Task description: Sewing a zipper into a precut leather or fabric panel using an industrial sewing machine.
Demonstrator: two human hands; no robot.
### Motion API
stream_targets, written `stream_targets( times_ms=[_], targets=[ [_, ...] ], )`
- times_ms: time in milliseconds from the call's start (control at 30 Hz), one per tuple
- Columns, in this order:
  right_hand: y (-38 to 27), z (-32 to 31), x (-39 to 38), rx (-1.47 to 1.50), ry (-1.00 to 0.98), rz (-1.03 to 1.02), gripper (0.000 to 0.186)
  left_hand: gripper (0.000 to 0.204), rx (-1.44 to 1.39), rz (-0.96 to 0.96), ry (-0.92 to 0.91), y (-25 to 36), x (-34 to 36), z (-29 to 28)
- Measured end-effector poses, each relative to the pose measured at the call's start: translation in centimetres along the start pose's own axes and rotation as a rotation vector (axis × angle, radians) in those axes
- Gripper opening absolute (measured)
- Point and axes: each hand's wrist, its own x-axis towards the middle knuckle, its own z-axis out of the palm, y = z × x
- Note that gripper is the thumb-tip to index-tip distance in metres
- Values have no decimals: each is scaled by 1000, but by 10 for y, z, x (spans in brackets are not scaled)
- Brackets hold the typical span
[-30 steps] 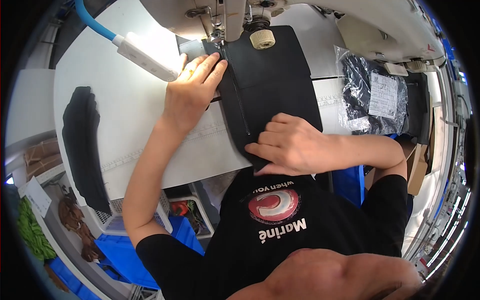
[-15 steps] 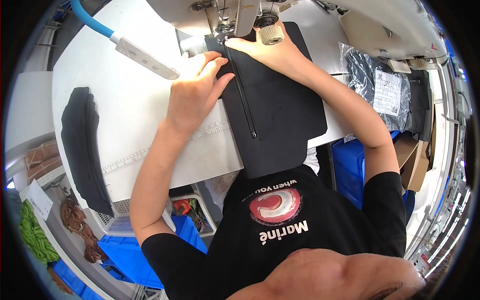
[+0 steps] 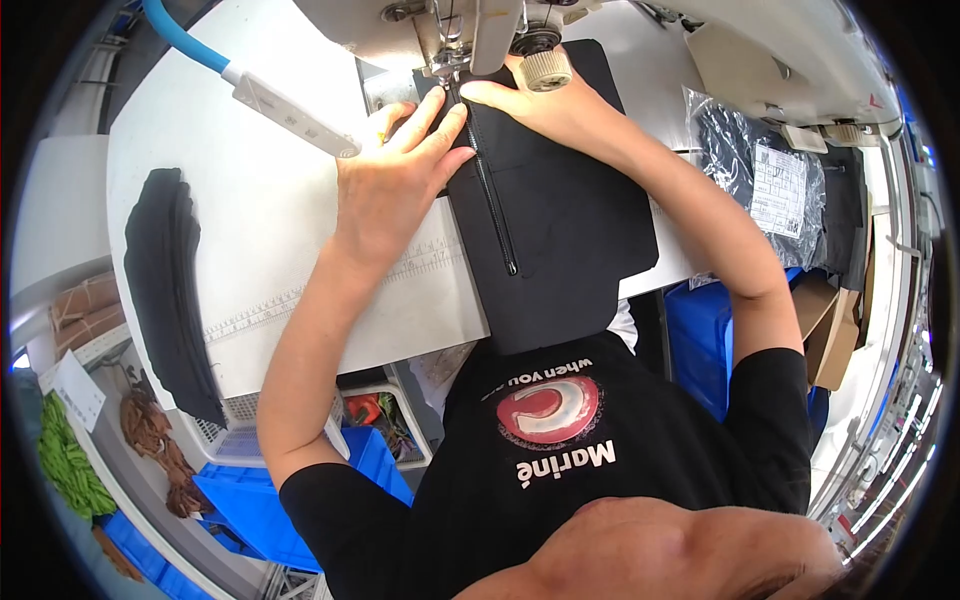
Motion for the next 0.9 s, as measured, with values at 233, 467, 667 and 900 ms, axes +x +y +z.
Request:
stream_targets(
  times_ms=[233, 467, 667, 900],
  targets=[
    [3, -16, -36, -598, -168, -344, 86, 36, -22, -12, 21, 0, -1, 1],
    [5, -16, -35, -623, -182, -323, 87, 45, 4, -41, -59, 4, -4, -7],
    [4, -18, -34, -608, -210, -311, 87, 51, -46, -84, -100, 5, -3, -8],
    [10, -20, -31, -548, -109, -360, 74, 47, -49, -94, 2, 1, 2, -1]
  ],
)
